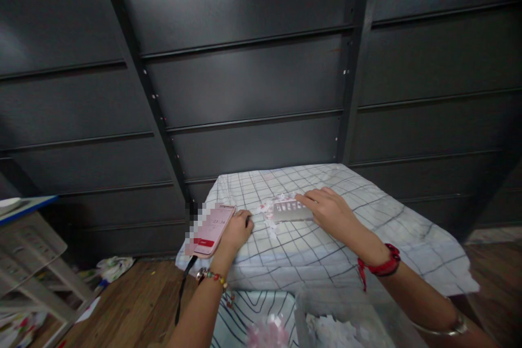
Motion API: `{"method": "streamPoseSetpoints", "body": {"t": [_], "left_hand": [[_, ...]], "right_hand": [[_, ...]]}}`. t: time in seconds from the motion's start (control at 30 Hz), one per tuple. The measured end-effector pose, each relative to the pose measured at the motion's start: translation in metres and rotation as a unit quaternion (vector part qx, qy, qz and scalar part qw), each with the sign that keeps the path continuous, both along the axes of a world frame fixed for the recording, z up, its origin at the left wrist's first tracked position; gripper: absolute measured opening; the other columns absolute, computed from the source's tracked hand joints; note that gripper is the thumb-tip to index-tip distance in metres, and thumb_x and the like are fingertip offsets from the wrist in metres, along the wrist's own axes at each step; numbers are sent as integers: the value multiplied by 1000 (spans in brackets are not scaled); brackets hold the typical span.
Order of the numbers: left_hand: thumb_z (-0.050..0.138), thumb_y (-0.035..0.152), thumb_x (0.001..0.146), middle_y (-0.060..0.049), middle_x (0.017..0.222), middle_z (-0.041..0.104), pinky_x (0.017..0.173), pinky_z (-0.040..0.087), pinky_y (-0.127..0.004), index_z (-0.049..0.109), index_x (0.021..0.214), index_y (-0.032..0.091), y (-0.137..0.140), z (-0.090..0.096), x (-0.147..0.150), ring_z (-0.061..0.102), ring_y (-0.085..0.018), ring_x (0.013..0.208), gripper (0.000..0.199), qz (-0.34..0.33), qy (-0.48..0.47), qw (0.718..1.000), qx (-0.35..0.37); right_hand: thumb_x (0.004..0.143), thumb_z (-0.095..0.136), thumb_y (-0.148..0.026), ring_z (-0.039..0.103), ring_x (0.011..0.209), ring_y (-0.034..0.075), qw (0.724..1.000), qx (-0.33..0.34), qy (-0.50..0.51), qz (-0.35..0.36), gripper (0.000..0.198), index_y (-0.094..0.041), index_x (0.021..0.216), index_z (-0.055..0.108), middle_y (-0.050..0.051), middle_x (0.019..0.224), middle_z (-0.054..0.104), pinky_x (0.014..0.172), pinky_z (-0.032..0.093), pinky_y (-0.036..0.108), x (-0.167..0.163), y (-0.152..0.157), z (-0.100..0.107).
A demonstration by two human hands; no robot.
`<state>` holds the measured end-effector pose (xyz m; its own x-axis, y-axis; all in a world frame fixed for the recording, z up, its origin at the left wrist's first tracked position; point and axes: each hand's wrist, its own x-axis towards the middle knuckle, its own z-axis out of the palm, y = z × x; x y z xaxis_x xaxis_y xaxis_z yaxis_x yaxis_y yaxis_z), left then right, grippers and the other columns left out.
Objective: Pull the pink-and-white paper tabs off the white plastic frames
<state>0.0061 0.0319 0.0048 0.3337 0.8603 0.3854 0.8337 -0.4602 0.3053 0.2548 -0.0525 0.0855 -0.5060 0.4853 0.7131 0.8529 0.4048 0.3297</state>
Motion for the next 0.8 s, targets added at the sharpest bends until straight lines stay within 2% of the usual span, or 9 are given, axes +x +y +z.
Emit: {"method": "streamPoseSetpoints", "body": {"t": [0.27, 0.53, 0.67, 0.8], "left_hand": [[43, 12, 77, -11, 101, 63, 87, 42, -31, 60, 98, 12, 0, 1, 1, 57, -20, 94, 27, 0, -4, 1000, 1], [44, 13, 77, -11, 101, 63, 87, 42, -32, 60, 99, 12, 5, -5, -1, 57, -20, 95, 28, -2, 2, 1000, 5], [43, 13, 77, -11, 101, 63, 88, 41, -31, 60, 99, 12, 3, -3, 0, 56, -20, 96, 27, 0, 0, 1000, 2], [44, 13, 77, -10, 101, 63, 87, 41, -31, 60, 98, 13, -1, 2, 2, 57, -20, 94, 27, 8, 2, 1000, -5]], "right_hand": [[69, 39, 6, 55, 68, 13, 999, -24, 14, 22, 41, -17, 96, 61, 4, 78, 65, 65, 35, 27, 1, -9, 1], [69, 39, 6, 54, 67, 14, 999, -21, 4, -42, 40, -17, 93, 61, 3, 74, 64, 68, 34, 29, 10, -11, -1], [69, 40, 6, 53, 65, 13, 1000, -6, 11, -17, 40, -17, 95, 61, 3, 74, 63, 66, 34, 28, 5, -12, 1], [70, 39, 5, 54, 68, 13, 1000, -26, 14, 2, 41, -17, 96, 61, 4, 78, 64, 65, 34, 28, -2, -13, 1]]}}
